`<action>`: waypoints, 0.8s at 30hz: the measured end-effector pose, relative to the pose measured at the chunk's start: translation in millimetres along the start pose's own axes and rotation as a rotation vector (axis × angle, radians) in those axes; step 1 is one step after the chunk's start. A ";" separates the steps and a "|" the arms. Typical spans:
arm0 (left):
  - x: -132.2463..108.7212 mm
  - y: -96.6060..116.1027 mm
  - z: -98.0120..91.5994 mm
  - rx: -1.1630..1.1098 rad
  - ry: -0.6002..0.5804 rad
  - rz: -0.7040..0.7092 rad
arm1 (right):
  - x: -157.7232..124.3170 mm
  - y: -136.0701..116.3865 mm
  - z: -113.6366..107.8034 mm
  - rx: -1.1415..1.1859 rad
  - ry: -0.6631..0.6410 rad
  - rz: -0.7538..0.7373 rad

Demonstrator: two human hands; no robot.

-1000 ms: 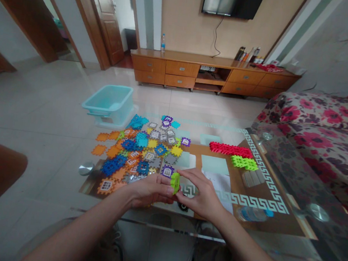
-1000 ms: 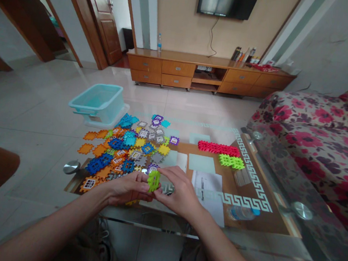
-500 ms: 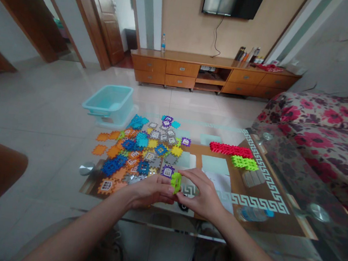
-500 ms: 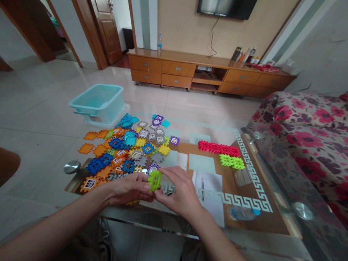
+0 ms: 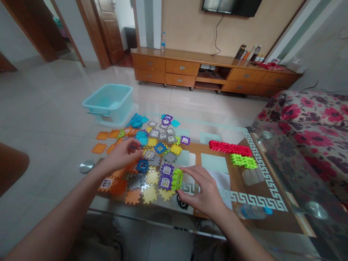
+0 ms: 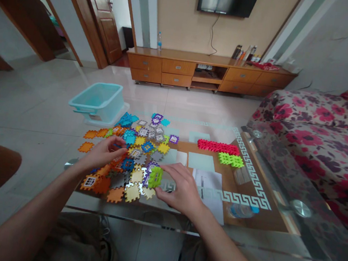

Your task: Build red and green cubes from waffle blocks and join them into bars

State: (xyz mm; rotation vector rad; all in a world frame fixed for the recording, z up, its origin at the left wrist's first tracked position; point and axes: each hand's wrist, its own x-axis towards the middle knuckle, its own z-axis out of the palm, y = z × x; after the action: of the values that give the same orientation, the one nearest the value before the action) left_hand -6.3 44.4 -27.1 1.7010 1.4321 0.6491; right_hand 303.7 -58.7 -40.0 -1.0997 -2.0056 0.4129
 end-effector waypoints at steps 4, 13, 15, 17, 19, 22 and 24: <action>-1.0 -30.6 -25.5 0.534 0.059 0.148 | -0.2 1.0 0.2 -0.028 -0.017 -0.005; -12.2 -44.2 -29.3 0.693 -0.045 0.140 | 0.8 -1.7 0.0 -0.061 -0.049 -0.017; -13.6 -42.1 -19.9 0.660 -0.090 0.163 | 1.0 -2.1 -0.2 -0.063 -0.060 -0.015; -13.0 -41.2 -13.1 0.640 -0.136 0.153 | 1.0 -2.2 -0.2 -0.063 -0.074 -0.014; -10.6 -39.9 -10.3 0.623 -0.165 0.136 | 0.9 -2.2 -0.1 -0.056 -0.085 -0.015; -5.8 -36.9 -13.0 0.603 -0.160 0.133 | 0.6 -2.2 0.2 -0.047 -0.091 -0.007; -3.3 -36.2 -16.8 0.602 -0.149 0.140 | 0.5 -2.0 0.5 -0.046 -0.092 0.002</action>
State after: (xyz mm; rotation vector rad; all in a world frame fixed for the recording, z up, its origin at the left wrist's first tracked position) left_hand -40.7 46.7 -47.6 2.2721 1.5007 0.1522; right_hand 302.1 -59.3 -38.8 -1.1288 -2.1041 0.4273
